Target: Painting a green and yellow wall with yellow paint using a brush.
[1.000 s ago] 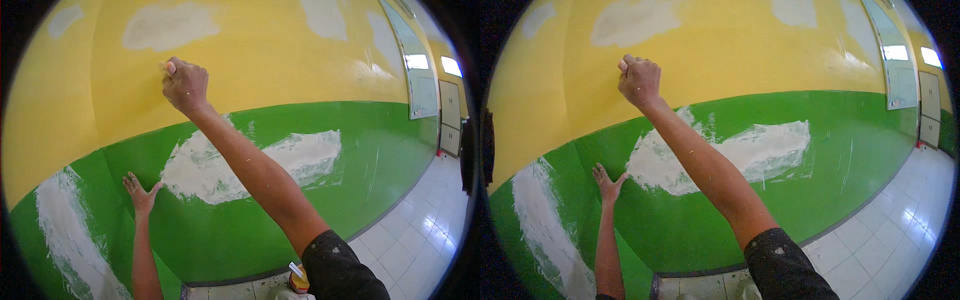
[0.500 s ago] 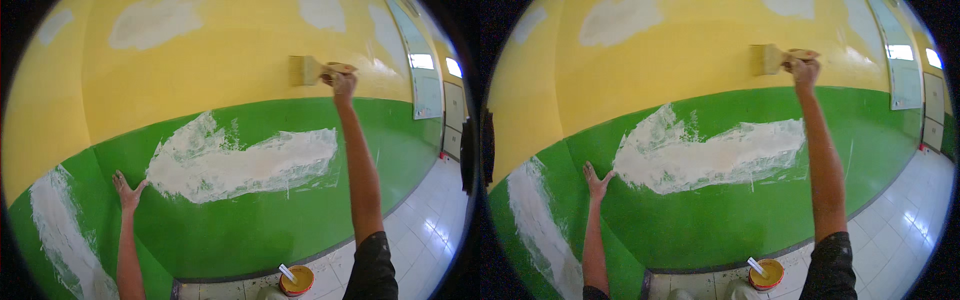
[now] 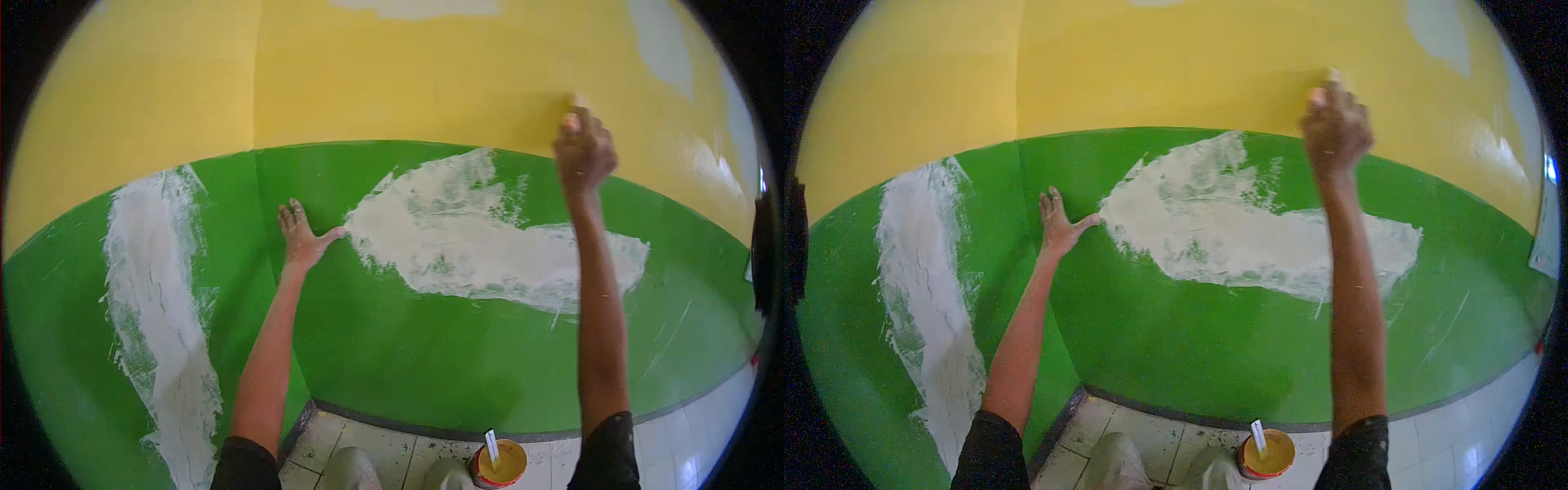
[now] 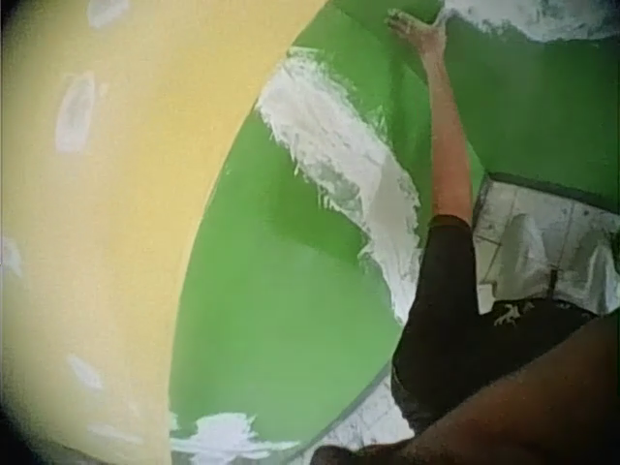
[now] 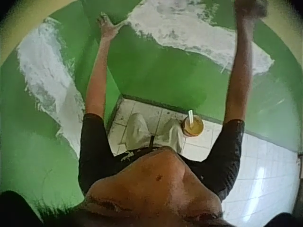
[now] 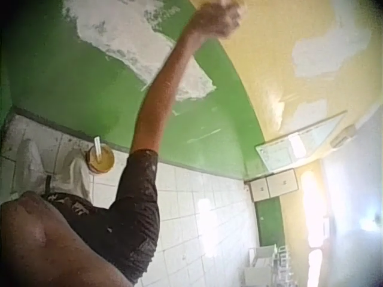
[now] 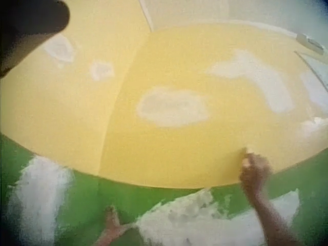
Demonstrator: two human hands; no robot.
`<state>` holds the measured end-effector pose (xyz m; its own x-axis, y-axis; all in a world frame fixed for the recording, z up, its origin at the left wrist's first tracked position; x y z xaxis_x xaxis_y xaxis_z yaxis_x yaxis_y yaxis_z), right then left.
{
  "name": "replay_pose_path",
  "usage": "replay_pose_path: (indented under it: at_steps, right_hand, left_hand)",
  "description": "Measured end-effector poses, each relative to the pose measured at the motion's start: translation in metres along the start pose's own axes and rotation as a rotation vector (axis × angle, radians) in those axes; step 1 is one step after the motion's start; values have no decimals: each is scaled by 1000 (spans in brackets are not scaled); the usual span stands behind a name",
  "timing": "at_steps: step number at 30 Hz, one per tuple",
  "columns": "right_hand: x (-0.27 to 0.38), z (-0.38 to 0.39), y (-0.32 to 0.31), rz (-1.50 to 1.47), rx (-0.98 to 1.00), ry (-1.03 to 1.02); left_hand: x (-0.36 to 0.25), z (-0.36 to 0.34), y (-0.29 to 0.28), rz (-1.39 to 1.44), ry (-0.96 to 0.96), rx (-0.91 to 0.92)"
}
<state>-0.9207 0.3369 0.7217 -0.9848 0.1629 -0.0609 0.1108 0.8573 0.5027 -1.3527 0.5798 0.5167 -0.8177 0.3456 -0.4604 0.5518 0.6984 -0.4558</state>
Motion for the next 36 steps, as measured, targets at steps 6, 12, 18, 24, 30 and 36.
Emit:
replay_pose_path:
  at_steps: [6,12,18,24,30,36]
  right_hand:
    - [164,0,12,-383,-7,71]
    - [149,15,60,-1452,96,732]
    - [-38,33,56,-1254,172,916]
    - [-190,9,4,-798,-63,673]
    - [10,9,3,-83,-15,211]
    - [262,28,34,-192,19,-33]
  left_hand:
    - [-5,0,8,24,27,0]
    - [-5,0,6,16,-20,40]
    - [-2,6,-1,26,-41,21]
    - [-11,6,8,89,-39,21]
    - [-6,6,2,63,-70,42]
    - [-3,7,1,76,-35,-3]
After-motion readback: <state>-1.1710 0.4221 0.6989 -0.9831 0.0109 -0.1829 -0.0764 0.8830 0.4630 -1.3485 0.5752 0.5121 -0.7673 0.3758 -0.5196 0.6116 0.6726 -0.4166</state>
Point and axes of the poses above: each hand's wrist, its own z-axis away from the middle knuckle, its own y-axis out of the palm, x = y × z, the point moved 7 cm from there along -z, towards the middle knuckle, and after that the axes turned 1 degree about -z, right-handed, at the moved point
